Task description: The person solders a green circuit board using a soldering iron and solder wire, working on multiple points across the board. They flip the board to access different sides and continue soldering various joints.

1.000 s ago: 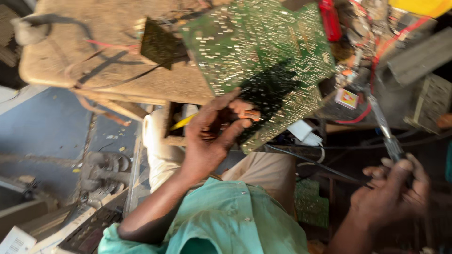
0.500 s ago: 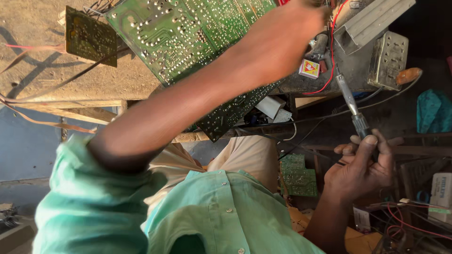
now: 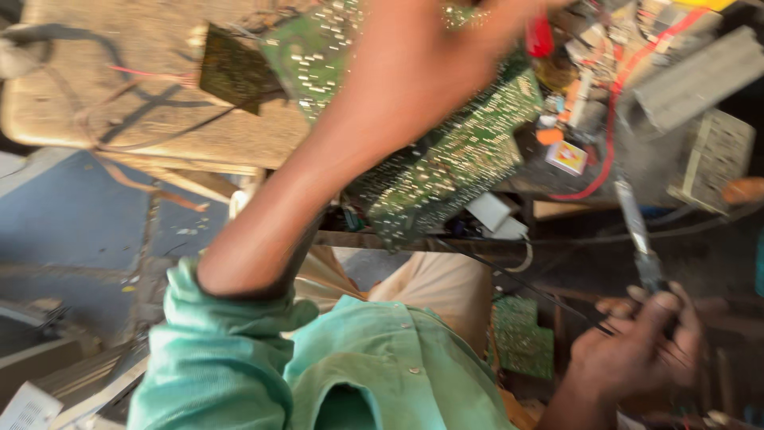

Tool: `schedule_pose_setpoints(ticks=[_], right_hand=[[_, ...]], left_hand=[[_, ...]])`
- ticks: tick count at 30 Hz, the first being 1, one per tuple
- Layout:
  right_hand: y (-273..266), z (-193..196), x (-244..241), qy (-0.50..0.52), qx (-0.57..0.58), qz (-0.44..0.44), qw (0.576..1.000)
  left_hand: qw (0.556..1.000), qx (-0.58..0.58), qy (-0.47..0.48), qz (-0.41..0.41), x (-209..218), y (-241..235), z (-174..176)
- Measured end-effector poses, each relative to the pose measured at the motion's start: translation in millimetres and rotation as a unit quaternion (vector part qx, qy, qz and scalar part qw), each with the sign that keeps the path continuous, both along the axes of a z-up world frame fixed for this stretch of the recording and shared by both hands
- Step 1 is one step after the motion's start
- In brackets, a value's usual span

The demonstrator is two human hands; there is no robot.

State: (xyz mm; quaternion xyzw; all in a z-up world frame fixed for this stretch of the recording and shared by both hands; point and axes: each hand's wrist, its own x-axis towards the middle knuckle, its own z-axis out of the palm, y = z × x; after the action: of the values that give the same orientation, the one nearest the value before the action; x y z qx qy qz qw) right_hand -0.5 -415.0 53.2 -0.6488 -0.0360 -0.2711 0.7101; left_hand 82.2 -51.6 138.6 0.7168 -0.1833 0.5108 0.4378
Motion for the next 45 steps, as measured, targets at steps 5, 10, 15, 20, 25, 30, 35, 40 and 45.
schedule_pose_setpoints(ticks=[5, 10, 15, 20, 25, 30, 35, 40, 45], right_hand=[[15.1, 3.1, 5.9, -0.004, -0.126, -0.062, 0.99], [14.6, 4.7, 12.3, -0.03, -0.247, -0.042, 0.968], [1.5, -10.8, 26.3, -0.035, -0.264, -0.049, 0.963], [-40.3, -6.4, 54.3, -0.31, -0.53, -0.036, 0.788], [-43.0, 6.3, 56.9, -0.374, -0.618, 0.005, 0.691], [15.0, 41.5, 44.6, -0.133, -0.417, 0.149, 0.887], [88.4, 75.4, 53.7, 0.003, -0.117, 0.323, 0.939], [138.4, 92.5, 74.7, 0.055, -0.163, 0.352, 0.92], [154.1, 92.2, 80.9, 0.036, -0.196, 0.383, 0.902]], left_hand=[[0.891, -0.426, 0.07, 0.142, -111.1, 41.0, -21.0], [0.777, -0.584, 0.232, 0.036, -138.2, 29.8, -88.1], [0.748, -0.629, 0.181, -0.11, -119.7, 12.2, -119.5], [0.725, -0.643, 0.171, -0.177, -111.1, 18.3, -117.1], [0.704, -0.644, 0.181, -0.238, -106.4, 29.1, -122.7], [0.674, -0.658, 0.168, -0.29, -96.0, 46.7, -133.0], [0.681, -0.63, 0.193, -0.32, -93.1, 55.9, -141.0], [0.674, -0.63, 0.186, -0.338, -95.4, 55.4, -141.0], [0.678, -0.627, 0.198, -0.329, -97.4, 54.2, -136.1]])
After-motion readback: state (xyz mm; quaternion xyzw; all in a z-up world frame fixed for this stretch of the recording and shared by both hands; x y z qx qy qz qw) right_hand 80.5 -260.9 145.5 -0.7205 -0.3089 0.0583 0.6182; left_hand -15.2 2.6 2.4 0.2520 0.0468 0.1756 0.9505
